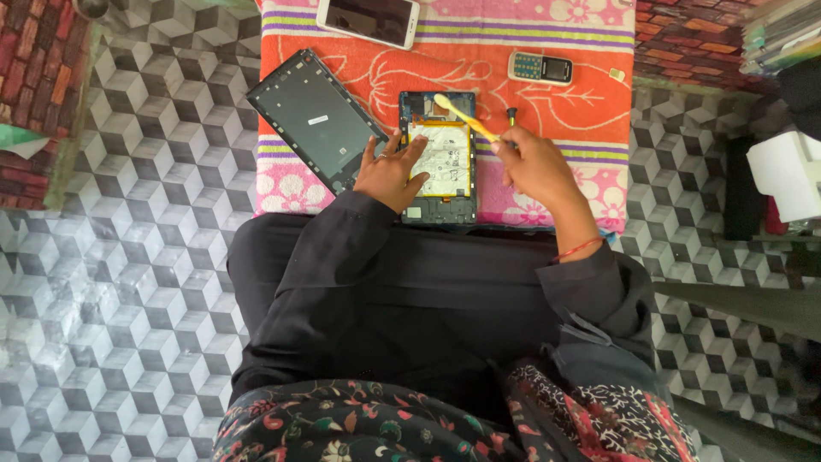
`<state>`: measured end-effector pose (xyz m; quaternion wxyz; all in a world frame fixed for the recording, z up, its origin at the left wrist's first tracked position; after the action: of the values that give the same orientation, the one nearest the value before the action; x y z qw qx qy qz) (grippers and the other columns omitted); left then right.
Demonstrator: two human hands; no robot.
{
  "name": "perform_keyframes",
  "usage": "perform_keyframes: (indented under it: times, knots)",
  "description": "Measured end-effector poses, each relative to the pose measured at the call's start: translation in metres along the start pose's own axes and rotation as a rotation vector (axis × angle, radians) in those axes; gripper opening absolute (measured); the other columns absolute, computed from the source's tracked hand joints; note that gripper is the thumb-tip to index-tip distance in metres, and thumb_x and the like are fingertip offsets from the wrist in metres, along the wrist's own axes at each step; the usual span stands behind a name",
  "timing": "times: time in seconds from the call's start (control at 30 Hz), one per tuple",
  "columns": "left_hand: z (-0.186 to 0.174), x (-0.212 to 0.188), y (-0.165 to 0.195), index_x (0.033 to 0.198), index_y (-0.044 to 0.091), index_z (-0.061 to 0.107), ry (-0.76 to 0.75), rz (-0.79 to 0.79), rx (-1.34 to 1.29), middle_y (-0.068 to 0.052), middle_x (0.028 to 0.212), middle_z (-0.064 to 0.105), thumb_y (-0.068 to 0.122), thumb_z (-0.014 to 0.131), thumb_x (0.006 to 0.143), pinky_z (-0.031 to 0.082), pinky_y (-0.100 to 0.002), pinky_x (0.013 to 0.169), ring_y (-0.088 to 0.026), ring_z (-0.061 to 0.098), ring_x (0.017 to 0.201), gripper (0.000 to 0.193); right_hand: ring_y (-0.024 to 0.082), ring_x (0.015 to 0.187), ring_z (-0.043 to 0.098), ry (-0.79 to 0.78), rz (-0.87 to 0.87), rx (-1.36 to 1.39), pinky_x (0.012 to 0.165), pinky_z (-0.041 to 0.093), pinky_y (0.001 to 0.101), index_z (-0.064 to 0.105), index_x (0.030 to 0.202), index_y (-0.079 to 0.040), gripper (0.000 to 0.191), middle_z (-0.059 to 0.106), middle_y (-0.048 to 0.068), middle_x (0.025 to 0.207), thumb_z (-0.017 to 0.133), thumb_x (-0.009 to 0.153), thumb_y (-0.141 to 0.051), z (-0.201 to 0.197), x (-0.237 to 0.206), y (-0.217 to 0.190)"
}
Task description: The person cleans a disassembled tablet on their lap. They brush the interior chassis and the removed battery with a toothbrush, lift and reposition the back cover to brush its inside, then continue brushing the battery and frame and press the battery back into place.
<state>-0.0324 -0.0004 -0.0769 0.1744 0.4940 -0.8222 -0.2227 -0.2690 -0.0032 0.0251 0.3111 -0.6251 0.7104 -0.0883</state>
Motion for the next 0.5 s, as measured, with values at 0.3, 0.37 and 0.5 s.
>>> perform_keyframes:
  times: [0.3, 0.37, 0.5]
  knots:
    - [-0.001, 0.003, 0.001, 0.154, 0.016, 0.041, -0.009, -0.010, -0.004, -0.008, 0.149, 0.056, 0.039, 0.060, 0.099, 0.016, -0.066, 0.120, -0.036, 0.034, 0.149, 0.064, 0.021, 0.060, 0.068, 0.043, -0.079, -0.024, 0.059, 0.049, 0.0393, 0.066, 0.111, -0.010, 0.027, 0.070, 0.006, 0.067, 0.058, 0.104, -0.035, -0.001, 0.000, -0.006]
    - [-0.001, 0.002, 0.001, 0.155, 0.015, 0.041, 0.000, -0.004, 0.010, -0.008, 0.149, 0.056, 0.040, 0.060, 0.099, 0.017, -0.065, 0.121, -0.036, 0.035, 0.150, 0.064, 0.021, 0.061, 0.068, 0.004, -0.138, -0.052, 0.058, 0.049, 0.0396, 0.066, 0.111, -0.012, 0.026, 0.070, 0.005, 0.067, 0.059, 0.103, -0.035, 0.012, -0.003, -0.015]
    - [-0.001, 0.002, 0.001, 0.154, 0.015, 0.041, 0.013, 0.005, 0.000, -0.008, 0.151, 0.055, 0.040, 0.061, 0.098, 0.017, -0.067, 0.119, -0.036, 0.035, 0.149, 0.064, 0.021, 0.058, 0.065, -0.015, -0.188, -0.050, 0.056, 0.047, 0.0386, 0.066, 0.112, -0.012, 0.025, 0.068, 0.006, 0.064, 0.058, 0.104, -0.034, 0.020, -0.004, -0.025]
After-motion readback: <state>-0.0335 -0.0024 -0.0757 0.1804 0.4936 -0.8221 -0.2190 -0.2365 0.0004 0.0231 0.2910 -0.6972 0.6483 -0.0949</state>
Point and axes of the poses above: each hand's wrist, its own x-axis towards the middle knuckle, its own z-axis out of the palm, y = z × x, the point moved 5 cm from there along x, towards the middle knuckle
